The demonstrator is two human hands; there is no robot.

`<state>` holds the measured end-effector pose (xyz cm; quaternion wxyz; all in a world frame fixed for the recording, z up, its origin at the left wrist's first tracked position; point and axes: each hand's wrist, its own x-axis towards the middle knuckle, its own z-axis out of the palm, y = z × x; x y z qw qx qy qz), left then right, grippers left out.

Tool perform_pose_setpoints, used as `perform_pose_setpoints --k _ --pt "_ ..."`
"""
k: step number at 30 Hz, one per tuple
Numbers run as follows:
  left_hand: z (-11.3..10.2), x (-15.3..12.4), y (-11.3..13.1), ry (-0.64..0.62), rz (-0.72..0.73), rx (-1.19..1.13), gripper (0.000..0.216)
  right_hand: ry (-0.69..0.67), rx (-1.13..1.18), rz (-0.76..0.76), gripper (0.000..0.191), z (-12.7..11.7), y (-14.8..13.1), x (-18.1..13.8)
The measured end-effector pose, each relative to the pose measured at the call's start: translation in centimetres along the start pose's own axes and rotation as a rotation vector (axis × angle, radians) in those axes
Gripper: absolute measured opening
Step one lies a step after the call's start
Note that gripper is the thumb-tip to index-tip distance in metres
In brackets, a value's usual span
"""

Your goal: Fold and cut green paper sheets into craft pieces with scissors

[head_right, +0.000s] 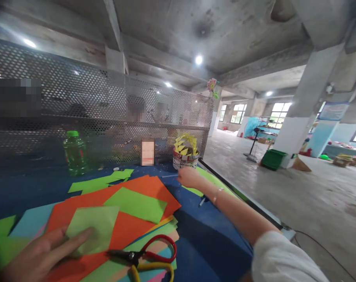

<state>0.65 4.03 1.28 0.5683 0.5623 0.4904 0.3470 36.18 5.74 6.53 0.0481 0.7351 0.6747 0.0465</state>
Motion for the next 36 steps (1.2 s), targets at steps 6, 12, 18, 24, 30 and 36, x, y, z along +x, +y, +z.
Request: perform_pose_setpoints --k 6,12,18,24,30,36 --pt "-0.7 -0.5 0.7 0.031 -0.032 0.007 0.042 -0.182 -0.019 0.165 0.027 2.1 8.4 -8.6" --pt "-2.6 0.4 0.6 0.098 -0.072 -0.005 0.054 -0.152 -0.024 0.236 0.03 4.7 9.0 -11.0" --pt "-2.9 1.5 -0.1 0.047 -0.084 -0.017 0.06 -0.144 -0.021 0.311 0.031 5.4 9.2 -11.2" --pt "-2.7 0.7 0.8 0.052 -0.08 -0.021 0.052 -0.101 0.0 0.332 0.031 6.0 9.7 -11.4" --pt "-2.3 0.4 1.1 0.075 -0.059 -0.012 0.045 -0.016 0.056 0.315 0.031 7.4 10.0 -11.8" --pt "-1.9 0.3 1.1 0.078 -0.058 -0.004 0.044 0.121 0.119 0.285 0.031 8.0 9.7 -13.1"
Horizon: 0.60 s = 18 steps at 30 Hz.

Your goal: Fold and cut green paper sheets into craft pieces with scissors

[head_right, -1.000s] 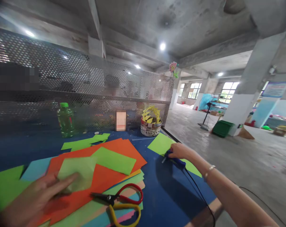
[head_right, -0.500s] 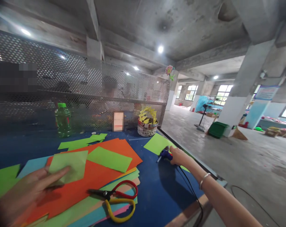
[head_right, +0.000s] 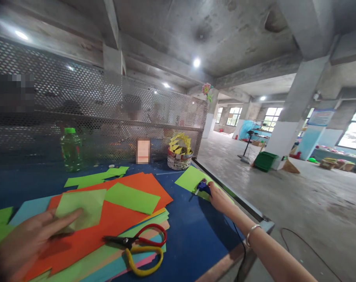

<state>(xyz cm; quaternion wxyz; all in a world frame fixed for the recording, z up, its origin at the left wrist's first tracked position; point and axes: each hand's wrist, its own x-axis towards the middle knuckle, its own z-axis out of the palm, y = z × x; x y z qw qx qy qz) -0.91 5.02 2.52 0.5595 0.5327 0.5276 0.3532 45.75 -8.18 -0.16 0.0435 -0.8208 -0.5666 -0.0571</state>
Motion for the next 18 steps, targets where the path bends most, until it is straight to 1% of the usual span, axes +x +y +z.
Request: perform_pose_setpoints --k 4,7,9,12,18 --pt "-0.2 0.4 -0.2 0.004 0.013 -0.013 0.045 -0.02 0.002 -0.033 0.034 -1.0 0.0 -0.5" --pt "-0.3 0.7 -0.5 0.014 -0.023 -0.006 0.046 -0.056 -0.016 -0.067 0.035 -1.9 0.1 -0.3" --pt "-0.1 0.7 -0.6 0.03 -0.018 0.005 0.046 -0.075 -0.028 -0.089 0.034 -2.1 0.1 0.0" --pt "0.3 0.4 -0.6 0.081 0.046 -0.005 0.043 -0.085 -0.047 -0.105 0.032 -1.8 0.1 0.6" --pt "0.6 0.2 -0.7 0.101 0.034 0.006 0.041 -0.084 -0.06 -0.089 0.031 -1.0 0.1 1.3"
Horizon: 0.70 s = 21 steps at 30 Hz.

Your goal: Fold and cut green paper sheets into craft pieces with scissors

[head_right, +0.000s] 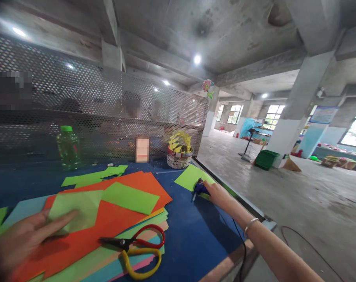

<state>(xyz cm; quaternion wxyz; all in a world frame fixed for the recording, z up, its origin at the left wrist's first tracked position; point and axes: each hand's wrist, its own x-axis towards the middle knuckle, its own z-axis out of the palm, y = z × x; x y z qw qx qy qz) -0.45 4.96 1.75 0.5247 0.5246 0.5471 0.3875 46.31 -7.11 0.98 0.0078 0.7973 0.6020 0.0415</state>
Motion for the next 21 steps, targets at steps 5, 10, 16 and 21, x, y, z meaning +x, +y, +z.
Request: perform_pose_setpoints --k 5,10,16,21 --pt "-0.1 0.0 0.1 0.005 0.023 0.037 0.041 0.002 0.004 -0.018 0.03 -0.5 0.3 -0.2" --pt "0.1 -0.6 0.7 -0.012 0.047 0.057 0.04 -0.013 0.005 -0.056 0.031 -0.9 0.2 -0.4" --pt "0.5 -1.3 1.1 -0.027 0.073 0.097 0.039 -0.011 0.029 -0.059 0.032 -0.3 0.2 0.4" --pt "0.8 -1.1 0.7 -0.175 0.103 0.127 0.042 0.042 0.081 -0.038 0.031 0.6 0.0 1.0"
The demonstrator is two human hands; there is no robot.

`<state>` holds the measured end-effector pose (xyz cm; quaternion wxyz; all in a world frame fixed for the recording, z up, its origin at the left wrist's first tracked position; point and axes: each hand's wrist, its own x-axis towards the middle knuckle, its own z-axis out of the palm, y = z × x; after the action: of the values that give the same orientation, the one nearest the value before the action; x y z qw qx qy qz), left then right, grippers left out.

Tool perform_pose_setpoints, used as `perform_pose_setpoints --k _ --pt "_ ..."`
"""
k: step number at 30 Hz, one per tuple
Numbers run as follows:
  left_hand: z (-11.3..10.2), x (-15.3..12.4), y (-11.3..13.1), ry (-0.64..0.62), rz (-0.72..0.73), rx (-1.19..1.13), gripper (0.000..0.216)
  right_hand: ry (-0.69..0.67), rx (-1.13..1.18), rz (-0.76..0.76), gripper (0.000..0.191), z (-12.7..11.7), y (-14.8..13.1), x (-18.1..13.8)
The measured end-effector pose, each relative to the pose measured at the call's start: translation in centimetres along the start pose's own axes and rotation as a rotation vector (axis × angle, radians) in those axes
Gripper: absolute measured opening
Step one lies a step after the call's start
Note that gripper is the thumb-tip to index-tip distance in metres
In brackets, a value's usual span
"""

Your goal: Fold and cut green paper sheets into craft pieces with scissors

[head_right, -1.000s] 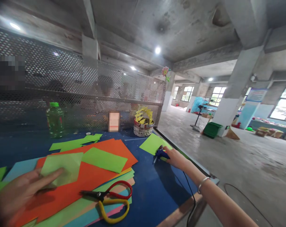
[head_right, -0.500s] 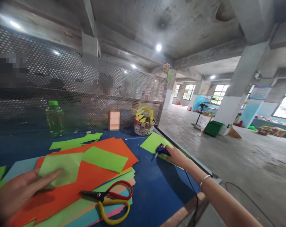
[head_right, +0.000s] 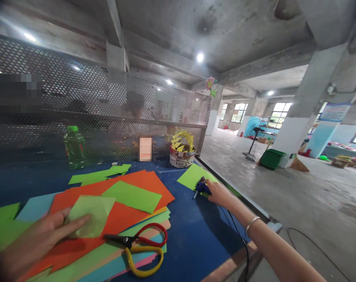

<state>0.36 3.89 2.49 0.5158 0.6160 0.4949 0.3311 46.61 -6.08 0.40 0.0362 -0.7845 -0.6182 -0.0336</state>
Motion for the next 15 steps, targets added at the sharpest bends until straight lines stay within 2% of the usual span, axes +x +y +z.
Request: perform_pose_setpoints --k 5,8,11,15 --pt "0.7 0.1 -0.2 -0.136 0.02 -0.019 0.044 0.092 0.095 0.019 0.037 0.3 -0.7 -1.5" --pt "1.1 -0.3 0.1 -0.059 0.06 -0.035 0.05 0.14 0.172 -0.002 0.046 0.2 -2.2 -3.8" --pt "1.0 -0.5 0.5 0.011 0.047 -0.041 0.054 0.122 0.241 -0.079 0.042 0.4 -4.4 -6.8" --pt "0.0 0.6 -0.1 -0.046 0.025 -0.056 0.052 0.094 0.264 -0.118 0.041 0.8 -7.1 -10.0"
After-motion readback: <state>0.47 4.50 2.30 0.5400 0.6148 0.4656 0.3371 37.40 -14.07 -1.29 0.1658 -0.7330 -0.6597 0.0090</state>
